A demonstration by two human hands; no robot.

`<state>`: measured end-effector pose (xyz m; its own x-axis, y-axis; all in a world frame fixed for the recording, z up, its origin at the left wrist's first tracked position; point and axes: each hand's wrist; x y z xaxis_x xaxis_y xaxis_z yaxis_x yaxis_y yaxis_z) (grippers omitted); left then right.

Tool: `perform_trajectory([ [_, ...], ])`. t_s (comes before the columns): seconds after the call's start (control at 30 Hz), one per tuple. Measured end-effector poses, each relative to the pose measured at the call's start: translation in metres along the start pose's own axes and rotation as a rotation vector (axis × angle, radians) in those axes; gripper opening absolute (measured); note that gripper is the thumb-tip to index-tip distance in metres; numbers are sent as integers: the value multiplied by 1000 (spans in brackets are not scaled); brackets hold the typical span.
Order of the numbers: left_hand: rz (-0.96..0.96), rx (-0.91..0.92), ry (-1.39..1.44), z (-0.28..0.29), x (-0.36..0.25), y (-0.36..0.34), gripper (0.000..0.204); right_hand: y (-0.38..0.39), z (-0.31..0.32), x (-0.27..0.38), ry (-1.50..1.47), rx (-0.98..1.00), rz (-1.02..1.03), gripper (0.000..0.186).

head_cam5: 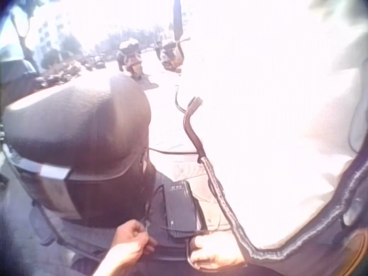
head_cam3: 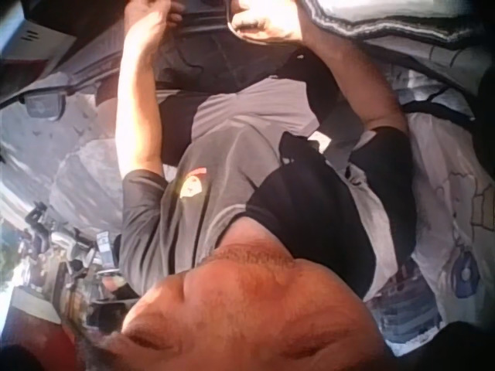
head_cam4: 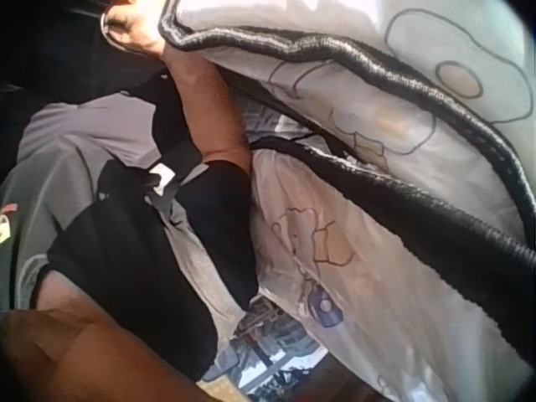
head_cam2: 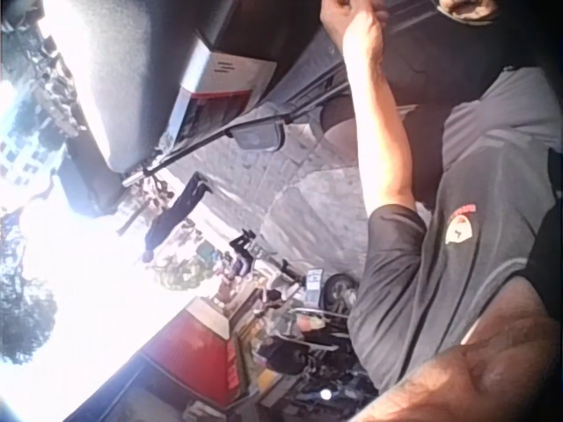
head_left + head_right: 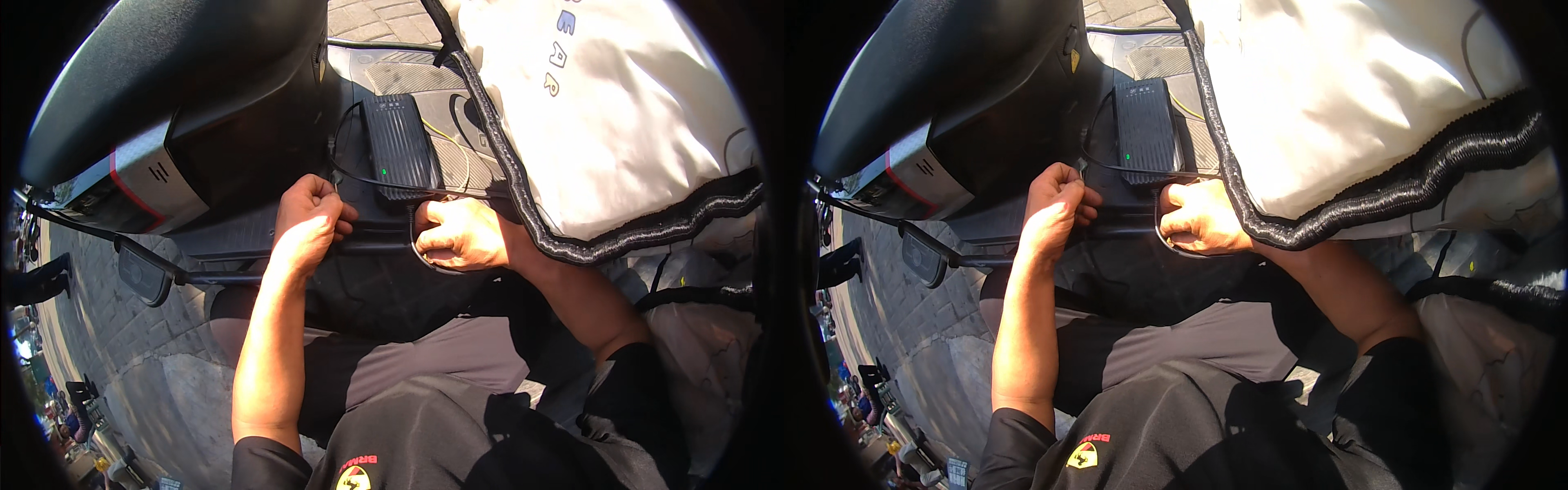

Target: The person works on the rear under-seat area of a scooter, handling wires and a small black electronic device. They connect and disconnect wires, retrieve a roll of yellow tape from a nearby shelf, and use the tape to secure the wiring. The person repeatedly adjusts the wires and tape around the device and scooter frame.

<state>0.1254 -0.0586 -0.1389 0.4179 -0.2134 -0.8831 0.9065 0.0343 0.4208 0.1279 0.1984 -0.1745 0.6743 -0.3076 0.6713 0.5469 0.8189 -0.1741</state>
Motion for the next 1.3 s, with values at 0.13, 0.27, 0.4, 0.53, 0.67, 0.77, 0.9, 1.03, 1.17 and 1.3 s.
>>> perform_trajectory([
  [0.13,-134,30,228,8,1,3,8,-7,18,11,-224,-132,-134,9],
  [0.27,-258,78,427,7,-5,-5,45,-33,43,10,-628,-449,-374,15],
  [0.4,-225,124,641,-2,-17,-24,15,-100,70,-34,-441,-553,-289,24],
  [0.53,-127,108,728,-15,-35,-49,26,-136,77,-62,-662,-530,-130,25],
  [0.67,-171,12,701,-33,-46,-64,22,-169,71,-69,-460,-515,-207,25],
  [0.77,-186,-104,678,-41,-50,-68,21,-182,70,-75,-387,-504,-231,25],
  [0.9,-234,-241,658,-51,-51,-77,19,-190,72,-83,-347,-500,-245,25],
  [1.03,-364,-293,577,-62,-52,-88,20,-191,75,-91,-300,-497,-248,25],
  [1.17,-427,-330,512,-70,-55,-92,20,-195,80,-96,-275,-498,-244,24],
  [1.3,-433,-340,470,-73,-53,-91,19,-204,83,-102,-230,-509,-246,24],
])
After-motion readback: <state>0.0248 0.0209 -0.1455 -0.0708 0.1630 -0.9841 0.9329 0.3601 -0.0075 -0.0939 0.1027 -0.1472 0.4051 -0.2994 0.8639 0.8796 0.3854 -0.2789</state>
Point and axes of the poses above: each hand's wrist, its own y-axis away from the middle knuckle, its own z-axis out of the back of the hand, x = y × z
